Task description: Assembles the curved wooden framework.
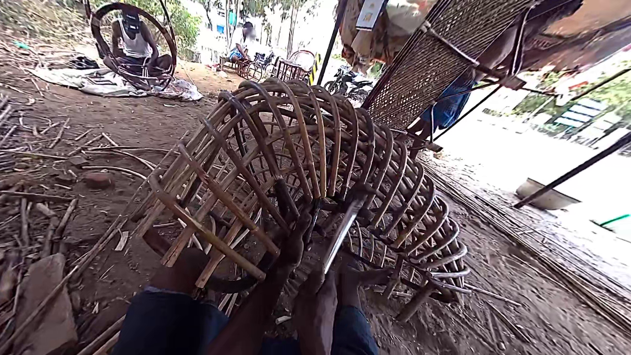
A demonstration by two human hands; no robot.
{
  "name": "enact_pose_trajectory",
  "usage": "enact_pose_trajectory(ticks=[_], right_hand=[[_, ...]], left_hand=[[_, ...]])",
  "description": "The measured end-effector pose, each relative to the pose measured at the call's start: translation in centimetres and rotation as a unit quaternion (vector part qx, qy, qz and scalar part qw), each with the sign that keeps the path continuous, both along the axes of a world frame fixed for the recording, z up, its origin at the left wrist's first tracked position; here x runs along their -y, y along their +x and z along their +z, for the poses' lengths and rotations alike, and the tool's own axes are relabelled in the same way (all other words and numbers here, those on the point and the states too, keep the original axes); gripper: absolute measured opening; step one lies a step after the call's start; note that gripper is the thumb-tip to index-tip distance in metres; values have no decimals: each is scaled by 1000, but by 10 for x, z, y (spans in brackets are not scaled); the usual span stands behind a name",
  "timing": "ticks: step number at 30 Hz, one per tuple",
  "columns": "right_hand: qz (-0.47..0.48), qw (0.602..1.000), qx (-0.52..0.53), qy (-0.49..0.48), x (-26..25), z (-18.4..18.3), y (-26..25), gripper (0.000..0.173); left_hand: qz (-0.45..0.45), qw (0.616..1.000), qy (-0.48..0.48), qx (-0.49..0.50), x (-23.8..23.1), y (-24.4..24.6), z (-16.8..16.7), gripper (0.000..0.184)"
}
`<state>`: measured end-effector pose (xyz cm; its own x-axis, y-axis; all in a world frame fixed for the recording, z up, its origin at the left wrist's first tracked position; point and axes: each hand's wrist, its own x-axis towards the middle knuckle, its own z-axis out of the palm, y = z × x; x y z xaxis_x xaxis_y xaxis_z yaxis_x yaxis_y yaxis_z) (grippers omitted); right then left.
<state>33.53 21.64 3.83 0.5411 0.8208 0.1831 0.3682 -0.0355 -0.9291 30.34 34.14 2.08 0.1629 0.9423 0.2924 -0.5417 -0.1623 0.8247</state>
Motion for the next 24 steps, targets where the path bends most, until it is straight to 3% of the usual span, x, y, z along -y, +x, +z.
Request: enact_pose_trajectory(ticks=[2,5,7,10,12,15,18,20,22,24], right_hand=[[44,997,-52,-42,-2,2,0,46],[40,986,-151,60,7,13,-11,48],[-4,988,-107,115,6,14,-17,48],[-7,999,-45,11,-2,3,-13,47],[28,993,-108,-37,-4,7,-14,47],[38,964,-258,51,3,20,-23,47],[-1,971,-210,119,3,20,-29,46],[-4,983,-173,54,-3,8,-21,50],[32,977,-212,-4,-5,8,-14,50],[48,954,-295,22,0,21,-19,49]], left_hand=[[-1,1000,4,-5,1,1,-3,63],[-19,1000,11,6,-2,1,5,63],[-26,999,12,32,-5,0,13,70],[-11,1000,-3,15,6,-1,12,64],[-1,1000,-24,-16,14,-2,12,55],[-20,1000,12,0,8,-1,15,59],[-32,999,13,1,-7,-3,-3,59],[-28,998,0,-49,-10,-4,-23,56],[-2,992,-72,-107,9,-5,4,45],[-4,991,-79,-112,11,-6,15,43]])
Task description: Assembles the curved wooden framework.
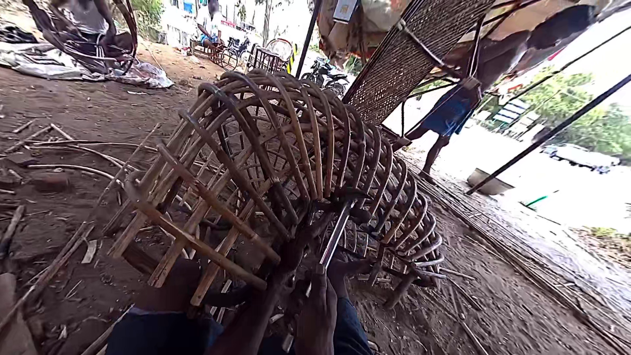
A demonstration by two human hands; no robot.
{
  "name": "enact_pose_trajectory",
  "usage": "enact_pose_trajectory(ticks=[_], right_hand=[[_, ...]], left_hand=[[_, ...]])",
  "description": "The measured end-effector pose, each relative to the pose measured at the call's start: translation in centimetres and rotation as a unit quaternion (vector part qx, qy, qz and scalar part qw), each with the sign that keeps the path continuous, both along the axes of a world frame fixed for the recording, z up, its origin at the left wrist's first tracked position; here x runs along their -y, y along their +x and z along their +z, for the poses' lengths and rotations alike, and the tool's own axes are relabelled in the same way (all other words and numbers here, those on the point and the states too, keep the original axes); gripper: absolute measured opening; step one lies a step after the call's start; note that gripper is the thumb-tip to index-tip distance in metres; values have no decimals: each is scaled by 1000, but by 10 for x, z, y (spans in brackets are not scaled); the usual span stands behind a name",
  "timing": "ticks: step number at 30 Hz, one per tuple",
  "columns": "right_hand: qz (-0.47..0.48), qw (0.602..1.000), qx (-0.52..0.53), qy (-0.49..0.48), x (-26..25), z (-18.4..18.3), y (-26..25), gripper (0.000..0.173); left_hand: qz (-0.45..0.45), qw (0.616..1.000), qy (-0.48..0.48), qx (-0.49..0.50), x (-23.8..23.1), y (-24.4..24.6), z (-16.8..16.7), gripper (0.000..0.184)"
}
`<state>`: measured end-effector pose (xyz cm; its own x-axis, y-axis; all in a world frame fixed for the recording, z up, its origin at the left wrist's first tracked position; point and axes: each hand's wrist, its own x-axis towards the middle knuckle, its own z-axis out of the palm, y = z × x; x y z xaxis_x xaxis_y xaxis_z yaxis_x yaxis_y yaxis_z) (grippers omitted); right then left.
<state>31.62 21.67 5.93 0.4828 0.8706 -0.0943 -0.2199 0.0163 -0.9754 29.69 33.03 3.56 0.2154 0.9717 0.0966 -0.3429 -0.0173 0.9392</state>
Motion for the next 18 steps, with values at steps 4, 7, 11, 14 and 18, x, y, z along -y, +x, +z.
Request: enact_pose_trajectory(ticks=[4,7,11,14,18], right_hand=[[-77,992,51,83,0,-9,-15,50],[-16,996,88,-5,-7,-18,-7,50],[17,999,-16,29,8,1,-1,49],[-3,995,41,89,17,-1,-3,48],[66,995,76,3,15,-14,9,48]], left_hand=[[-60,980,137,132,-36,1,-63,41],[16,995,31,97,6,-1,0,17],[8,993,30,110,7,1,-7,18],[15,984,81,157,1,0,-19,22],[48,975,63,206,1,4,-26,50]])
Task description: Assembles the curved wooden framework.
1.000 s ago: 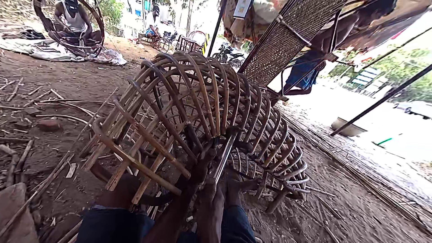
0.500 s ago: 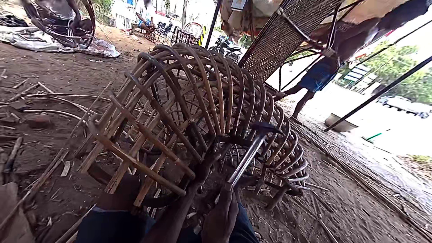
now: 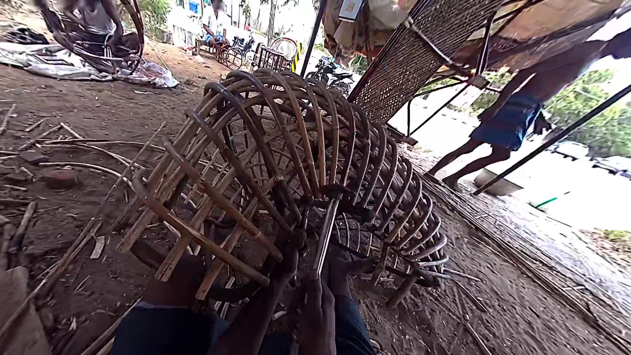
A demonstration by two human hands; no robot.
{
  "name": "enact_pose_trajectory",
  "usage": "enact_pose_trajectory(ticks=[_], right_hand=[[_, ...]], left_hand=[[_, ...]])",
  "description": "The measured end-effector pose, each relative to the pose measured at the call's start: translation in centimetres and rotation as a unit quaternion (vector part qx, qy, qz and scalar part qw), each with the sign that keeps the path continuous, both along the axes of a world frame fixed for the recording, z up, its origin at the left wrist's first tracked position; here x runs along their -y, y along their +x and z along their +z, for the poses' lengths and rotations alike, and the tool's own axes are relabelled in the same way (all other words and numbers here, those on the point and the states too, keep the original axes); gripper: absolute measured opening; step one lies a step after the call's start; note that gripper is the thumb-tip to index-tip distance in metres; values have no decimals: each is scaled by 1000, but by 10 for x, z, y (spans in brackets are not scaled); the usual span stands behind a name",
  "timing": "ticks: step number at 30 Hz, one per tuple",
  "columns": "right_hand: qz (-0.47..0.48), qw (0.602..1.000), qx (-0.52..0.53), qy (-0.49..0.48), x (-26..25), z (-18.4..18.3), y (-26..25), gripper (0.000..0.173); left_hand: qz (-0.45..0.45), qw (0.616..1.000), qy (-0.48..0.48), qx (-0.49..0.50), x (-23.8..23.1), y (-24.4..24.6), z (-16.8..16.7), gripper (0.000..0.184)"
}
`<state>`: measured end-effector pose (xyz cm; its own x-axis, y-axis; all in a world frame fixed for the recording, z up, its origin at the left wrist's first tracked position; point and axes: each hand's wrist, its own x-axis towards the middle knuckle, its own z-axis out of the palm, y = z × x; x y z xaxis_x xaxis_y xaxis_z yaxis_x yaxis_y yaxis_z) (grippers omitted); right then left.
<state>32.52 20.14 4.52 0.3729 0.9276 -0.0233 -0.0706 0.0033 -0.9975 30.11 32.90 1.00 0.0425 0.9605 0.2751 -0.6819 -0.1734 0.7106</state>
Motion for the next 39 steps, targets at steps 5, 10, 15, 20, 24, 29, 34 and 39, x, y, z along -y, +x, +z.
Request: enact_pose_trajectory(ticks=[5,10,15,20,24,29,34,39], right_hand=[[-24,997,18,65,15,13,-2,46],[-5,991,128,-23,6,-1,13,51],[-54,988,118,87,17,0,6,54],[-9,980,197,-18,12,-10,15,52],[-22,984,166,53,27,-5,11,56],[-13,975,223,2,20,-22,15,55],[-35,982,177,61,26,-6,11,61],[1,992,118,-35,7,-1,29,51]], left_hand=[[10,997,73,32,-9,3,-5,65],[38,999,35,0,-3,4,-7,56],[26,996,81,12,-12,2,-1,61],[54,997,44,17,0,4,-1,47],[16,998,55,14,-3,1,-4,53],[40,999,27,18,2,2,-1,47],[14,999,29,17,1,-1,4,63],[14,999,32,0,-6,-1,-1,79]])
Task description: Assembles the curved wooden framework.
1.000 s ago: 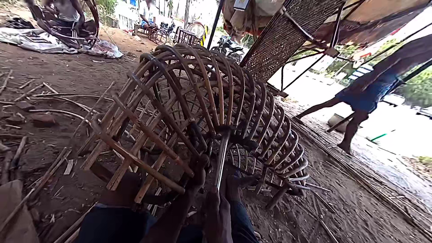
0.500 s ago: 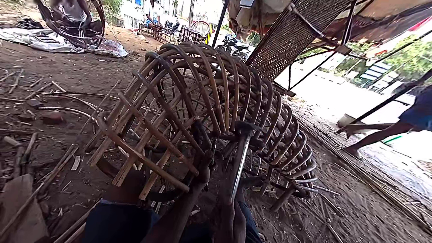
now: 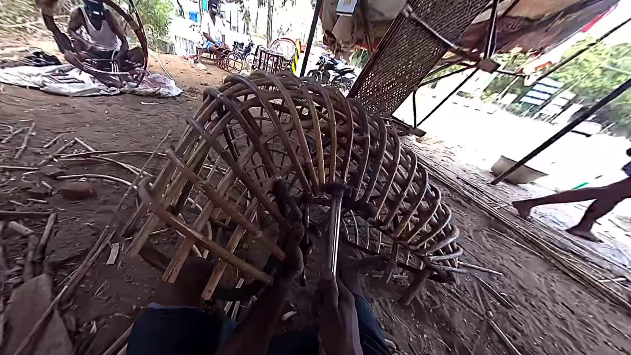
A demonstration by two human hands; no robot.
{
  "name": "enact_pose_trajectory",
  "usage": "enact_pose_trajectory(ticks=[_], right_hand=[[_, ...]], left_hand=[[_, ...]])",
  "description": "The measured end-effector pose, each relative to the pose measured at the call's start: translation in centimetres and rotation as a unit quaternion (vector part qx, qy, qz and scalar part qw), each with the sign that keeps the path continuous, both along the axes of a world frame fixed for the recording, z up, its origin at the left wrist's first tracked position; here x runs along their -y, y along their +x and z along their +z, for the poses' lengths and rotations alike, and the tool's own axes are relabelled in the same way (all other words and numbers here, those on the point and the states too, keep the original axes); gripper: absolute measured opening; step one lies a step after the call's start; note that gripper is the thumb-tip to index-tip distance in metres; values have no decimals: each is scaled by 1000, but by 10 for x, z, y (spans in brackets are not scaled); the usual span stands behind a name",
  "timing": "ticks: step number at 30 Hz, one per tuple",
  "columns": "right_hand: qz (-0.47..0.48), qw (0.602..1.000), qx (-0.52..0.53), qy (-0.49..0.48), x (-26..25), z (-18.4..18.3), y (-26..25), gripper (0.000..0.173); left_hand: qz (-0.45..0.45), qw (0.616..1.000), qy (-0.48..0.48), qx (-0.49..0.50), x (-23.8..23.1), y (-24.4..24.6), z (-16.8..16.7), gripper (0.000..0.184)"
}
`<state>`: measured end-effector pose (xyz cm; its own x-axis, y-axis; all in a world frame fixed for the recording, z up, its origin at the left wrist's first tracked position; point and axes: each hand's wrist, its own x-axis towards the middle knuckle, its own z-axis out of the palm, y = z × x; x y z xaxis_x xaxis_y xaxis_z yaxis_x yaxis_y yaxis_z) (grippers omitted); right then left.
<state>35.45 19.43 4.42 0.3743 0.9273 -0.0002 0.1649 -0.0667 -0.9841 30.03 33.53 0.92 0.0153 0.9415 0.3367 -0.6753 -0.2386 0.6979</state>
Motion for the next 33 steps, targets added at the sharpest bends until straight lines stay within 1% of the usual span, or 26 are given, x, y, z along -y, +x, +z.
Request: enact_pose_trajectory(ticks=[1,2,5,6,7,8,9,10,12,14,15,16,18,19,20,22,23,24,25,26,27,29,30,31,33], right_hand=[[1,1000,-23,-8,4,4,4,51],[-9,999,-32,9,7,8,5,51],[-62,990,21,126,6,0,-4,54],[-69,988,44,133,1,-5,-4,56],[-57,991,49,109,-4,-9,-1,57],[-31,997,38,63,-6,-10,4,57],[-7,999,19,26,-6,-7,8,56],[4,1000,-2,10,-3,-3,8,54],[3,999,-15,42,3,3,4,53],[-19,994,30,108,5,-5,-4,57],[-27,991,62,116,2,-9,-6,60],[-23,992,78,95,-2,-12,-4,59],[-6,997,78,27,-3,-11,4,59],[-6,997,78,20,-1,-6,7,60],[-14,996,84,39,1,-3,6,58],[-40,987,122,94,1,-8,-2,59],[-40,985,145,89,-1,-8,-3,58],[-24,987,152,54,-4,-4,-2,56],[-1,990,142,22,-5,0,1,55],[20,994,111,2,-4,3,3,56],[41,997,62,-3,-3,5,6,56],[68,997,-31,21,10,3,9,53],[71,994,-66,42,20,4,9,48],[72,991,-94,65,28,6,11,39],[59,986,-112,106,44,9,20,25]], left_hand=[[-5,1000,-2,3,-2,0,0,82],[-5,1000,0,7,-5,1,2,83],[-3,1000,9,7,-6,1,2,77],[-5,1000,17,5,-7,1,1,77],[-8,1000,20,3,-7,1,-1,78],[-7,1000,15,1,-5,2,-2,77],[-7,1000,3,-4,-2,1,-3,78],[-10,1000,-11,-12,0,0,-2,78],[-12,1000,-10,-21,-2,0,2,78],[-6,1000,-1,-29,0,-3,0,74],[-3,1000,-2,-27,0,-2,0,74],[1,1000,-9,-25,0,-2,1,75],[-6,1000,-17,-9,1,-2,1,77],[-19,1000,-8,-5,-1,-2,2,79],[-24,1000,-1,-2,-3,-3,5,80],[-14,1000,2,0,-4,-3,4,79],[-2,1000,7,1,-4,-2,2,79],[10,1000,9,-4,-4,0,2,77],[16,1000,6,-15,-2,0,2,79],[18,1000,-4,-23,0,-1,4,81],[13,999,-7,-33,0,-1,7,83],[2,998,-11,-57,-1,-2,7,84],[-5,998,-10,-59,-2,-3,7,85],[-10,999,-6,-47,-6,-3,7,86],[-32,999,11,-36,-10,-2,11,89]])
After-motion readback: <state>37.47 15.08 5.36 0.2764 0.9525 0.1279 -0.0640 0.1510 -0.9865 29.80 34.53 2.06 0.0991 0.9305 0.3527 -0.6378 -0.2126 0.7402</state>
